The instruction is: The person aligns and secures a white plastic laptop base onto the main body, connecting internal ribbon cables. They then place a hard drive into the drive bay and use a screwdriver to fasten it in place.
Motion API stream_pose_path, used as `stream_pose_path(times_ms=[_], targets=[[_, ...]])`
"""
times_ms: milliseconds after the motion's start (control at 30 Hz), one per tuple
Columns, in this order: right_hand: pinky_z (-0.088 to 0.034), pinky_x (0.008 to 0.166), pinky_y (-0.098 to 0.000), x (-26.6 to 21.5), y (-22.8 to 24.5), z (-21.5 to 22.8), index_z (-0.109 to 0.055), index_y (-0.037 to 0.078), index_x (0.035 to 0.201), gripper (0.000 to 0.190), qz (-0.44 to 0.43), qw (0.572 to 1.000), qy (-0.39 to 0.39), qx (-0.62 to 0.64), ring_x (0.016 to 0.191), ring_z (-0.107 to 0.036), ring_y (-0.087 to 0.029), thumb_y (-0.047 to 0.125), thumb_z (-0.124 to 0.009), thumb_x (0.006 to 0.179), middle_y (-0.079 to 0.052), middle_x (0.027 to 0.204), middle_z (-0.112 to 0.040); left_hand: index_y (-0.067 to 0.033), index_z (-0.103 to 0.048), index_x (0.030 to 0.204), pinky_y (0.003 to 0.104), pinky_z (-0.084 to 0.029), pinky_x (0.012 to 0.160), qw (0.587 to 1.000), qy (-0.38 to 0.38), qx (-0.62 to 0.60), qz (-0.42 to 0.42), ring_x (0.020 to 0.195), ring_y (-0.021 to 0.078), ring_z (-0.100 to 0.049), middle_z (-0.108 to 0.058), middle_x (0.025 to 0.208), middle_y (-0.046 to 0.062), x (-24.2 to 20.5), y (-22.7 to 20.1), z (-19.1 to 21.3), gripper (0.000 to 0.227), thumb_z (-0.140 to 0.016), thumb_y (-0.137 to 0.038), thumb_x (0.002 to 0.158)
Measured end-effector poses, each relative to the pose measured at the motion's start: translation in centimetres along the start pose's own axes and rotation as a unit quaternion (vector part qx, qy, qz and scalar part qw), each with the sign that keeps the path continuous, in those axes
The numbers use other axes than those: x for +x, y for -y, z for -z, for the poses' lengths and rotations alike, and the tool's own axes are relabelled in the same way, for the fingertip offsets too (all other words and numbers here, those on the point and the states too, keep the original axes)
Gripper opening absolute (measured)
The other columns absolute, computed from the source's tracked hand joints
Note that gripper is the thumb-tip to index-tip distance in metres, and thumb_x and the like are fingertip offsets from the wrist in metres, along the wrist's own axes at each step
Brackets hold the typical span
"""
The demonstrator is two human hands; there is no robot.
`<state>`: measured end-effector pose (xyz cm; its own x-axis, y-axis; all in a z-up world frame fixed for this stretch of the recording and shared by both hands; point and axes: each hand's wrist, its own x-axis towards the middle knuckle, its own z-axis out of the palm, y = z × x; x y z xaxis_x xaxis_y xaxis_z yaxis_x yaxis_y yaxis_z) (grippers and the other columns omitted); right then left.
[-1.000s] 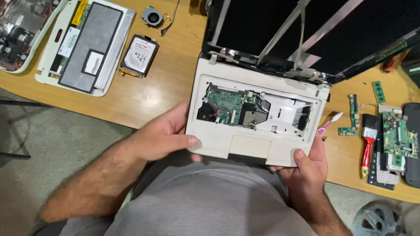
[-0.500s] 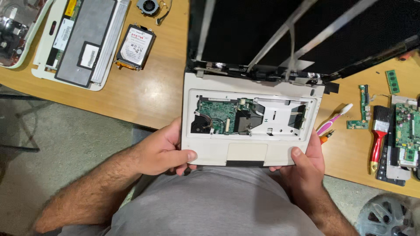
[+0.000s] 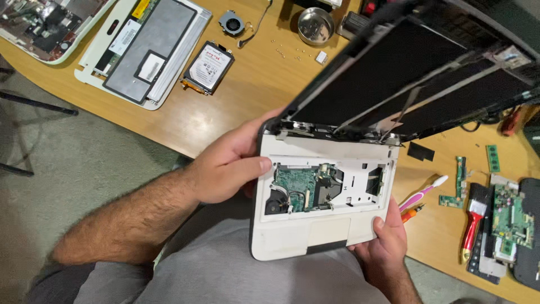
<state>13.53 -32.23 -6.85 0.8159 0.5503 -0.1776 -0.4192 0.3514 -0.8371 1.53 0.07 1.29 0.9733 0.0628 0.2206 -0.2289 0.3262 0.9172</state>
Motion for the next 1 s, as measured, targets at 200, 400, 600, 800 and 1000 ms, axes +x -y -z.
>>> stream_pose_path(times_ms=[200, 400, 600, 800, 1000], targets=[[-0.060, 0.079, -0.0427, 0.5, -0.1, -0.1, -0.039, -0.002, 0.157, 0.081, 0.019, 1.000, 0.010, -0.022, 0.109, -0.069, -0.033, 0.027, -0.072, 0.089, -0.021, 0.133, -0.065, 0.0000, -0.003, 0.164, 0.031, -0.056, 0.101, 0.997, 0.044, 0.058, -0.005, 0.122, 0.0172, -0.061, -0.053, 0.147, 0.011, -0.5, -0.9, -0.3, 0.097, -0.067, -0.016, 0.092], [-0.045, 0.023, -0.0325, 0.3, -0.8, 1.3, -0.044, 0.005, 0.147, 0.061, 0.009, 1.000, 0.002, -0.007, 0.053, -0.061, -0.025, 0.020, -0.065, 0.092, -0.018, 0.106, -0.066, 0.0025, -0.005, 0.160, 0.038, -0.035, 0.122, 0.980, 0.040, 0.192, 0.020, 0.143, 0.0217, -0.046, -0.046, 0.157, 0.012, -0.5, -2.3, -0.1, 0.090, -0.059, -0.008, 0.089], [-0.048, 0.030, -0.0360, 0.2, -1.1, 2.5, -0.038, 0.005, 0.148, 0.057, 0.016, 1.000, 0.024, 0.002, 0.059, -0.061, -0.032, 0.013, -0.059, 0.095, -0.024, 0.110, -0.062, 0.0022, -0.014, 0.159, 0.036, -0.041, 0.115, 0.979, 0.044, 0.196, 0.045, 0.134, 0.0169, -0.051, -0.051, 0.150, 0.009, -0.7, -1.5, 0.8, 0.087, -0.060, -0.010, 0.087], [-0.056, 0.030, -0.0381, 0.9, -2.5, 3.8, -0.023, 0.011, 0.161, 0.088, 0.017, 1.000, 0.016, -0.004, 0.057, -0.068, -0.038, 0.016, -0.071, 0.088, -0.030, 0.121, -0.062, 0.0008, -0.040, 0.147, 0.034, -0.044, 0.111, 0.982, -0.020, 0.178, 0.062, 0.130, 0.0155, -0.054, -0.058, 0.143, 0.008, 0.7, -0.5, 0.2, 0.053, -0.051, -0.015, 0.098], [-0.049, 0.105, -0.0379, 0.1, -1.1, 2.8, -0.043, -0.001, 0.144, 0.057, 0.073, 0.986, 0.062, -0.138, 0.123, -0.061, -0.023, 0.014, -0.066, 0.095, -0.014, 0.136, -0.064, -0.0093, -0.055, 0.148, 0.020, -0.041, 0.106, 0.864, -0.385, 0.154, 0.285, 0.118, 0.0050, -0.057, -0.067, 0.133, -0.003, 2.5, 4.2, 0.5, 0.051, -0.052, -0.027, 0.101]])
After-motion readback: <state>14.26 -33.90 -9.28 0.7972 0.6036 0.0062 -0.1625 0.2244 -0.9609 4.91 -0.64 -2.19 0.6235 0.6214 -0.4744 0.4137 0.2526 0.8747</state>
